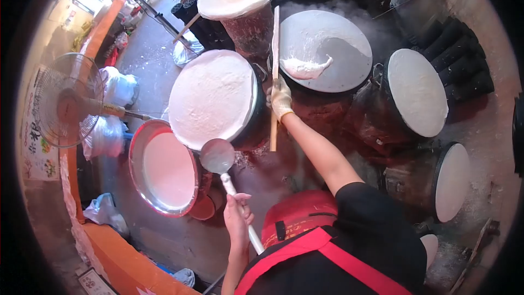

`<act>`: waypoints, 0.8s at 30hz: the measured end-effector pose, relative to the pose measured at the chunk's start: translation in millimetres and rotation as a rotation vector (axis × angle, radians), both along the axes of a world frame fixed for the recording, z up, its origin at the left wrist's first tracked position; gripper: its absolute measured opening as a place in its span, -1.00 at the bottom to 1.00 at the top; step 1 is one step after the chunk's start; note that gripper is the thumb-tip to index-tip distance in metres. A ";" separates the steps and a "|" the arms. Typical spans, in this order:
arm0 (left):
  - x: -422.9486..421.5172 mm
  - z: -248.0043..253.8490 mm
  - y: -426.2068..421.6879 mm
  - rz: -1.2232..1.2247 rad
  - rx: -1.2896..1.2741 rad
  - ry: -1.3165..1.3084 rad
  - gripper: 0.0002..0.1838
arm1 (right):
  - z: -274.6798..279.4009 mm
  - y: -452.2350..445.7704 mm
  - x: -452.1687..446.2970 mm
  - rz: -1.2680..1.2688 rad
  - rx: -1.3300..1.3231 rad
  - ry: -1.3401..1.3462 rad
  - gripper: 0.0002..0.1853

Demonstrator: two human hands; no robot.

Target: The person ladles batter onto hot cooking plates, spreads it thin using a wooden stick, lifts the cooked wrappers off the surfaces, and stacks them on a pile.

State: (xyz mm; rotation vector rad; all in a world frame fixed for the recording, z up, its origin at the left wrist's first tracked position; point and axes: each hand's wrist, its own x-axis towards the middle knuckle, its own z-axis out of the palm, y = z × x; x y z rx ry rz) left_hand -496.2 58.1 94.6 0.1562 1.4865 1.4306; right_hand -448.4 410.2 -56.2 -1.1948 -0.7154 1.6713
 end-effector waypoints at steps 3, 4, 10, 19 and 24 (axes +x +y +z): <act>-4.9 -4.1 -16.0 0.018 -0.007 0.018 -0.60 | -15.8 -36.4 14.9 -0.143 -0.019 0.228 -0.71; -5.6 -4.5 -18.6 0.028 0.000 0.004 -0.60 | -11.1 -58.3 32.0 -0.162 0.015 0.192 -0.70; 9.3 -5.3 -6.3 -0.077 0.023 -0.052 -0.71 | 10.5 -97.3 176.2 -0.098 -0.144 0.062 -0.61; 68.3 12.1 47.8 -0.156 0.092 -0.111 -0.72 | 25.2 -92.3 205.3 0.361 -0.026 -0.066 -0.49; 104.1 13.1 76.7 -0.162 0.090 -0.064 -0.72 | 15.2 -73.5 340.1 0.212 -0.206 -0.024 -0.51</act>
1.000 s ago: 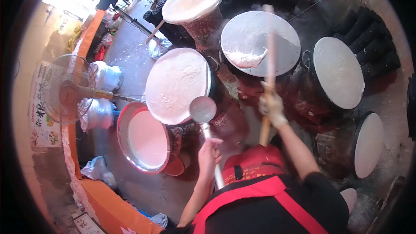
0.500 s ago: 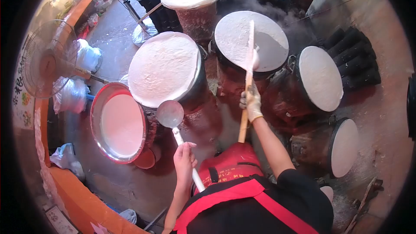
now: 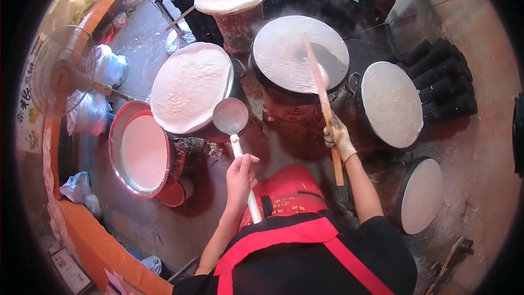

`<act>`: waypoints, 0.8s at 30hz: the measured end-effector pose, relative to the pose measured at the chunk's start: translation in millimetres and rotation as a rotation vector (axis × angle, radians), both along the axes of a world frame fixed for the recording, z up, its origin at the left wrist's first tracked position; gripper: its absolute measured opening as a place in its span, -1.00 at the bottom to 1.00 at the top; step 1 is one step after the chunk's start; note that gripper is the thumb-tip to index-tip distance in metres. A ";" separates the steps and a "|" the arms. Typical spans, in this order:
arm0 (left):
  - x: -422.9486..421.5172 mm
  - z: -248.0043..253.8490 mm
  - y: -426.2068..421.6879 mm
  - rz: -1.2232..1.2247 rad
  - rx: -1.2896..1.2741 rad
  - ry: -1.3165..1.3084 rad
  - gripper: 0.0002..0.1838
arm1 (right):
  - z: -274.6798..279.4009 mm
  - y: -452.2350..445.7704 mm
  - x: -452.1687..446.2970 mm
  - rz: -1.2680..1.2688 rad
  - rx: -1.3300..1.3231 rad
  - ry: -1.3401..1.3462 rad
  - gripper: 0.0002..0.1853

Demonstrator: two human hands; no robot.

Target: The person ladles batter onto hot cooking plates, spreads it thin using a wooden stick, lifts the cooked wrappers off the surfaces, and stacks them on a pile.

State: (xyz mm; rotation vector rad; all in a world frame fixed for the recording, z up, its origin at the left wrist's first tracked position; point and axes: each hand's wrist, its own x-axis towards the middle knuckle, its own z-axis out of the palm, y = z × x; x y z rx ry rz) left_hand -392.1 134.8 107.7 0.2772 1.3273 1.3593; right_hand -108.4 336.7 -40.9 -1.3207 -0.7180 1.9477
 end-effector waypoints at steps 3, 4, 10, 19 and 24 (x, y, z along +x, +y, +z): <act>24.1 -1.9 20.9 -0.024 0.008 -0.020 -0.71 | -1.3 27.2 -0.9 -0.082 -0.050 0.229 -0.50; 32.2 -1.3 28.7 -0.017 0.002 -0.016 -0.71 | 15.4 25.6 -19.3 -0.082 -0.061 0.148 -0.48; 77.0 -2.0 69.7 0.016 0.016 -0.010 -0.70 | -5.3 42.7 53.6 0.173 -0.077 0.092 -0.57; 84.3 0.9 87.0 -0.068 -0.011 0.021 -0.69 | 22.7 144.2 11.4 -0.186 0.139 -0.048 -0.71; 61.4 16.2 93.0 -0.072 0.025 -0.101 -0.49 | -34.3 122.4 -1.4 -0.055 0.779 -0.397 -0.58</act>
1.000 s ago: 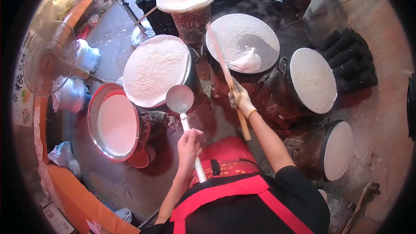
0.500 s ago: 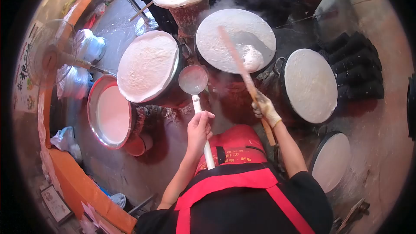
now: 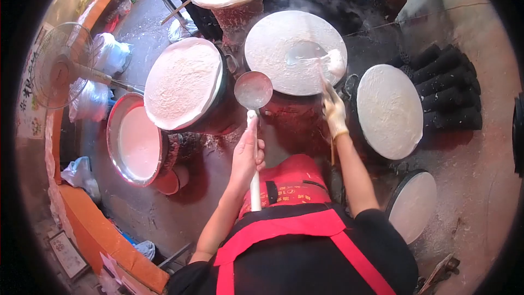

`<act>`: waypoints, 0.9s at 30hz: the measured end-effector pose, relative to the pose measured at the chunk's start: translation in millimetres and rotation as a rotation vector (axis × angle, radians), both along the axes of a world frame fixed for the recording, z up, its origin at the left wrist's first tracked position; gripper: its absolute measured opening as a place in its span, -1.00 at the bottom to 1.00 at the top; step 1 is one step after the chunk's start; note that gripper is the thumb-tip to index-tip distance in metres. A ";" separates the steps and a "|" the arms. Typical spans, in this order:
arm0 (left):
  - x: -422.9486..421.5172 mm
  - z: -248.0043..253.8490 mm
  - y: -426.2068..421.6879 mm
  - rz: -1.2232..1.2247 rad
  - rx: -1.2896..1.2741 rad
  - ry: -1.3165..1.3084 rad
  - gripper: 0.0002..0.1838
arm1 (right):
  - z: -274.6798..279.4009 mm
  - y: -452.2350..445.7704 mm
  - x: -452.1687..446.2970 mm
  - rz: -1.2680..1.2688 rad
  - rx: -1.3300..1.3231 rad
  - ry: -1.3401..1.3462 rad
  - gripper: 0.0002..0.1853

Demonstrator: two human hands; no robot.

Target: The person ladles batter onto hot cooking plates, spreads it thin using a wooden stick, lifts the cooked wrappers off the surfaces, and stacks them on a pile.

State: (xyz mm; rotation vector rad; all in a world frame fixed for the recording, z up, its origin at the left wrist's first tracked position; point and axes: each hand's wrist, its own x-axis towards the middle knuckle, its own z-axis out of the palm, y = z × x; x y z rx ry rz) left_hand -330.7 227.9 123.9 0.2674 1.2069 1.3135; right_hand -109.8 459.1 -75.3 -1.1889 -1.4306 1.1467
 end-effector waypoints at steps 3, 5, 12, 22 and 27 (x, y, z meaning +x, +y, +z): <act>-8.7 14.3 -0.6 0.161 -0.095 -0.014 -0.50 | -26.2 -10.8 -16.4 -0.342 -0.214 0.588 -0.63; -29.1 -8.7 -5.5 0.066 -0.087 -0.079 -0.58 | -9.4 -24.8 -50.6 -0.307 -0.509 0.752 -0.65; -57.7 -25.4 -8.1 0.004 -0.106 -0.123 -0.77 | 66.4 -35.3 -64.8 -0.192 -0.486 0.284 -0.60; -70.6 -39.1 -15.7 -0.040 -0.117 -0.205 -0.85 | 88.6 -43.8 -77.8 -0.142 -0.442 0.117 -0.63; -64.6 -41.0 -24.9 0.019 -0.131 -0.222 -0.88 | 25.2 -54.4 -54.2 -0.255 -0.167 0.175 -0.61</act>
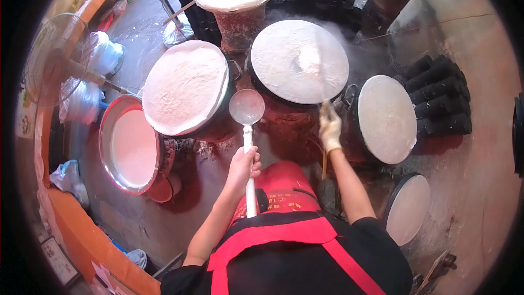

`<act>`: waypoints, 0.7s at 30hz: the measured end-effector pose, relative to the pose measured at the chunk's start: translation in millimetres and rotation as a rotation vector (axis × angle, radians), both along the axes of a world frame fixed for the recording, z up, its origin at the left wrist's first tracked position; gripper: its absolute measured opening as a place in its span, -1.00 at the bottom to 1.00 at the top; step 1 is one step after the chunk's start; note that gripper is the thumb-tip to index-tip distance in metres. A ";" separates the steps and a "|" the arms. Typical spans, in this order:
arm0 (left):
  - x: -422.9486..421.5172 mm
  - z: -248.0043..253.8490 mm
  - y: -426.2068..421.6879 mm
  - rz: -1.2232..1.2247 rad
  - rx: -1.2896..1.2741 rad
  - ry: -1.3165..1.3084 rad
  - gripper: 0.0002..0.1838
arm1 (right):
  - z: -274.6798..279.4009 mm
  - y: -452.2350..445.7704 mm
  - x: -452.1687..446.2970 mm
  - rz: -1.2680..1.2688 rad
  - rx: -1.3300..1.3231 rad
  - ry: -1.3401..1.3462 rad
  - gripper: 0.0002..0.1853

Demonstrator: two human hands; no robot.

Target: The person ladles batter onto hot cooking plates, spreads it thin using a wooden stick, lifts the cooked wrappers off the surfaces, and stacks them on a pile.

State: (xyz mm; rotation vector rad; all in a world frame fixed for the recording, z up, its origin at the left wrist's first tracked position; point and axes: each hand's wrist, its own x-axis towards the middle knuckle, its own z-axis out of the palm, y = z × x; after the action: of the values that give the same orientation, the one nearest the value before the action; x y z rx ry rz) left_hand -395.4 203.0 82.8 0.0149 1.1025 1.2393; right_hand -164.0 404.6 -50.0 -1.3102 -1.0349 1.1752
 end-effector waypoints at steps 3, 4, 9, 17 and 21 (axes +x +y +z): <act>6.7 -1.1 1.5 0.033 0.004 0.021 -0.89 | -21.6 -31.8 4.5 0.304 0.007 -0.213 -0.57; 9.3 -0.6 1.2 0.041 -0.008 0.023 -0.89 | 1.0 -29.8 5.8 0.363 -0.065 -0.118 -0.57; 24.3 -0.6 10.2 -0.013 0.012 0.026 -0.86 | 3.7 50.3 53.2 0.130 -0.071 -0.056 -0.60; 12.6 -20.5 107.9 -0.163 0.081 0.438 -0.84 | 17.8 -69.1 127.7 0.433 -0.044 -0.202 -0.60; 27.7 -65.7 186.1 -0.138 0.037 0.633 -0.91 | -28.5 -65.1 116.0 0.069 -0.016 -0.104 -0.57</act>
State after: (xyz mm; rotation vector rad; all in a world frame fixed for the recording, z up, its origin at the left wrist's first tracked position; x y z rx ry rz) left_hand -367.6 389.1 17.1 0.5341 1.5887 1.1568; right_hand -47.9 339.5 -78.5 -1.3697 -1.1556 1.1790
